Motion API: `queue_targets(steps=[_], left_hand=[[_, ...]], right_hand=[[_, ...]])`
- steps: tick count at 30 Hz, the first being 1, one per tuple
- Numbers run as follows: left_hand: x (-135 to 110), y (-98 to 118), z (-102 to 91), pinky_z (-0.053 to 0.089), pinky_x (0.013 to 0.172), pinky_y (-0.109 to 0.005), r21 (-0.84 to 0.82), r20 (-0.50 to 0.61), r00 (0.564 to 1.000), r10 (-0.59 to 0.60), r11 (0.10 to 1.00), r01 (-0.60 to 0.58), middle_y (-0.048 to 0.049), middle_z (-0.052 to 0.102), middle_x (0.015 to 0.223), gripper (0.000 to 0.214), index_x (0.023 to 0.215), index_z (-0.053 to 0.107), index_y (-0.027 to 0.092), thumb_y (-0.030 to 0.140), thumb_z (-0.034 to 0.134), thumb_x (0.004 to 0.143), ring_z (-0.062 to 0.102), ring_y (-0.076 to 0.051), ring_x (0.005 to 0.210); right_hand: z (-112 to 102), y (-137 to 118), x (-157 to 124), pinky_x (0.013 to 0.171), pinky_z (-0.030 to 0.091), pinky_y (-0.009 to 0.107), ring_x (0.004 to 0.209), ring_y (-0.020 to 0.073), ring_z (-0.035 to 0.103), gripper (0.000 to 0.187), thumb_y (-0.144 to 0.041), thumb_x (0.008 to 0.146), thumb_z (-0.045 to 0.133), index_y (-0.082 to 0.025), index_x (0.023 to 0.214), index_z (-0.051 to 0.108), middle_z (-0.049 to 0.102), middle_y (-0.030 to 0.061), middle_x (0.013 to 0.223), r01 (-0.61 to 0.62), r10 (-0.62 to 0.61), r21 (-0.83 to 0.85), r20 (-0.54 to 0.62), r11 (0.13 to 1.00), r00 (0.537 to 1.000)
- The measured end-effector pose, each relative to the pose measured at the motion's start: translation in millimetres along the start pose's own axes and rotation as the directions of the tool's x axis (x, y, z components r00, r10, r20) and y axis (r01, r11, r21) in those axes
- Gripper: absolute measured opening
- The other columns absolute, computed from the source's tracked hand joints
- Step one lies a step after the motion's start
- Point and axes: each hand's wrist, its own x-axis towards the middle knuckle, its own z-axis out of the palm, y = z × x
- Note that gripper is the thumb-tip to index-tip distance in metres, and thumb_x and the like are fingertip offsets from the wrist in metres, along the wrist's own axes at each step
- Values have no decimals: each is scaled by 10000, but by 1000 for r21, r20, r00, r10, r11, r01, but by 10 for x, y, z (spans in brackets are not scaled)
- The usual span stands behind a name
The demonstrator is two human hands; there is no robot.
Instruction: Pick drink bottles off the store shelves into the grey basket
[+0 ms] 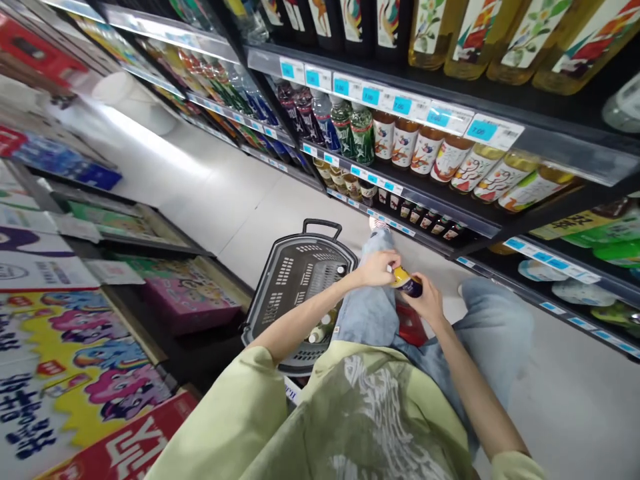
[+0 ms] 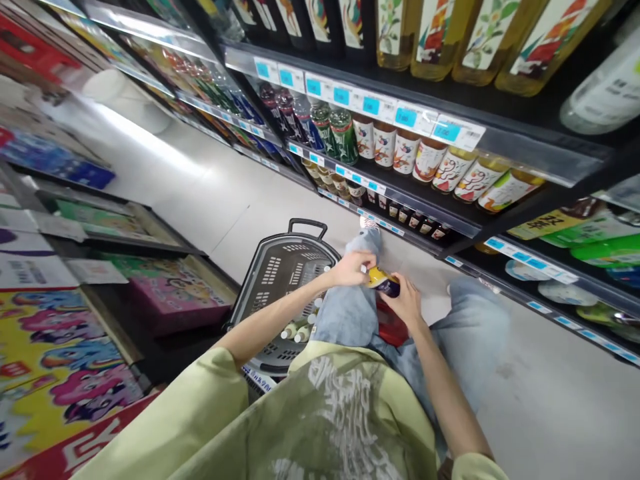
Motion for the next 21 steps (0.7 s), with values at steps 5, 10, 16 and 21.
queue_targets(steps=[5, 10, 16, 21], left_hand=[[-528, 46, -755, 424, 688, -312, -181, -234, 948, -214, 968, 174, 11, 492, 766, 196, 716, 396, 228, 207, 533, 578, 484, -165, 747], [-1283, -178, -1206, 424, 699, -289, -181, -454, 803, -386, 922, 341, 18, 469, 776, 219, 716, 362, 229, 203, 519, 567, 469, -153, 747], [-2012, -913, -873, 414, 727, -281, -19, -490, 651, -580, 753, 657, 12, 532, 798, 193, 689, 395, 226, 210, 575, 619, 514, -164, 778], [-2536, -1646, -225, 428, 728, -271, 66, -377, 477, -794, 491, 869, -28, 657, 918, 74, 739, 541, 219, 242, 607, 761, 613, -192, 853]], right_hand=[[-54, 38, -14, 1124, 526, 535, 1256, 323, 671, 477, -509, 960, 633, -215, 1334, 607, 718, 168, 1333, 66, -52, 155, -94, 986, 994], [-203, 418, 36, 858, 628, 444, 987, 268, 748, 467, -532, 899, 648, -205, 1230, 622, 763, 161, 1209, -109, 179, 299, -220, 948, 959], [-348, 643, 5, 814, 622, 410, 961, 279, 771, 424, -545, 835, 693, -200, 1081, 688, 792, 169, 1136, -226, 336, 364, -276, 904, 900], [-414, 755, -95, 797, 623, 425, 951, 305, 775, 388, -532, 811, 725, -197, 1009, 723, 806, 164, 1053, -243, 355, 357, -292, 902, 888]])
